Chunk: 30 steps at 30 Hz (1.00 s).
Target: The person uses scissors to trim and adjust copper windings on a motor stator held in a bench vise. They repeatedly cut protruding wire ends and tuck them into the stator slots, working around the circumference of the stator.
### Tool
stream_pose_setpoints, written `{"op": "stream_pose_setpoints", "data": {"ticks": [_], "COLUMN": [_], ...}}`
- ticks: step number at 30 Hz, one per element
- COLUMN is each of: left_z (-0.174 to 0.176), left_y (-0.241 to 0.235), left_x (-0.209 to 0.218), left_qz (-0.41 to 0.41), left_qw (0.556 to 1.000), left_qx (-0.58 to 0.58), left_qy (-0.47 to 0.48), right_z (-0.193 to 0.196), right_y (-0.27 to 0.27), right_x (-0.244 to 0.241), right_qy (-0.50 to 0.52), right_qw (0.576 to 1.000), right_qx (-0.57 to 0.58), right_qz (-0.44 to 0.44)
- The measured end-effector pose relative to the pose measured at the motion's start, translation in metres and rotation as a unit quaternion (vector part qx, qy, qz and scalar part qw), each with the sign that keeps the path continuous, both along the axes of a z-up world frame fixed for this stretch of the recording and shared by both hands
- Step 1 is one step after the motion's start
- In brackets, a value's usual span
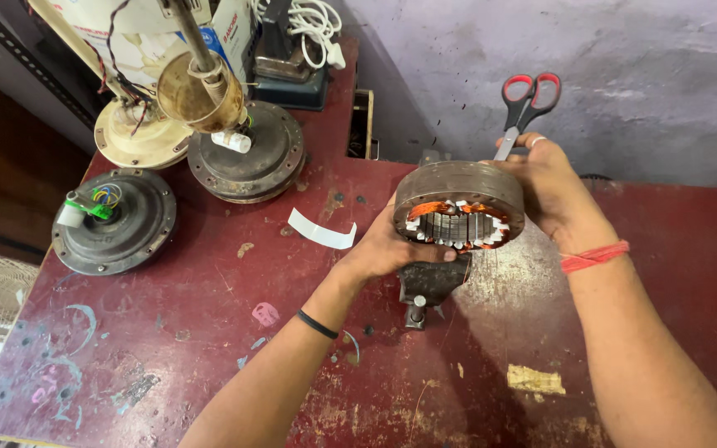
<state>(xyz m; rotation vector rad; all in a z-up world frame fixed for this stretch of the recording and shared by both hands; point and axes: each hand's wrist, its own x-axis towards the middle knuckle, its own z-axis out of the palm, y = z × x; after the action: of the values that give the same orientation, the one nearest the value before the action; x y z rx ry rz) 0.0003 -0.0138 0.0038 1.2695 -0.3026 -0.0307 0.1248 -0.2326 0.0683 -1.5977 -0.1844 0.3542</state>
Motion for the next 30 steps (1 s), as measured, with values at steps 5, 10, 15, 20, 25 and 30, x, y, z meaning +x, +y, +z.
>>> {"op": "stream_pose_setpoints", "data": {"ticks": [5,10,15,20,25,30], "left_z": [-0.001,0.001,0.001,-0.002,-0.003,-0.002], "left_y": [0.001,0.001,0.002,0.001,0.002,0.003], "left_x": [0.001,0.000,0.000,0.001,0.001,0.001], "left_qz": [0.002,0.008,0.004,0.021,0.025,0.020], "left_qw": [1.000,1.000,1.000,0.999,0.998,0.999], "left_qx": [0.004,0.006,0.012,0.039,0.055,0.040], "left_qy": [-0.008,-0.017,-0.022,-0.030,-0.027,-0.026], "right_z": [-0.004,0.001,0.010,0.016,0.021,0.023], "right_y": [0.009,0.017,0.024,0.031,0.033,0.035], "right_x": [0.006,0.005,0.004,0.002,-0.001,0.000], "right_qy": [0.029,0.004,0.029,0.020,-0.011,0.010], "right_qw": [0.998,0.992,0.988,0.981,0.976,0.979], "right_qx": [-0.055,-0.100,-0.135,-0.181,-0.204,-0.189], "right_qz": [0.034,0.075,0.069,0.072,0.079,0.079]}}
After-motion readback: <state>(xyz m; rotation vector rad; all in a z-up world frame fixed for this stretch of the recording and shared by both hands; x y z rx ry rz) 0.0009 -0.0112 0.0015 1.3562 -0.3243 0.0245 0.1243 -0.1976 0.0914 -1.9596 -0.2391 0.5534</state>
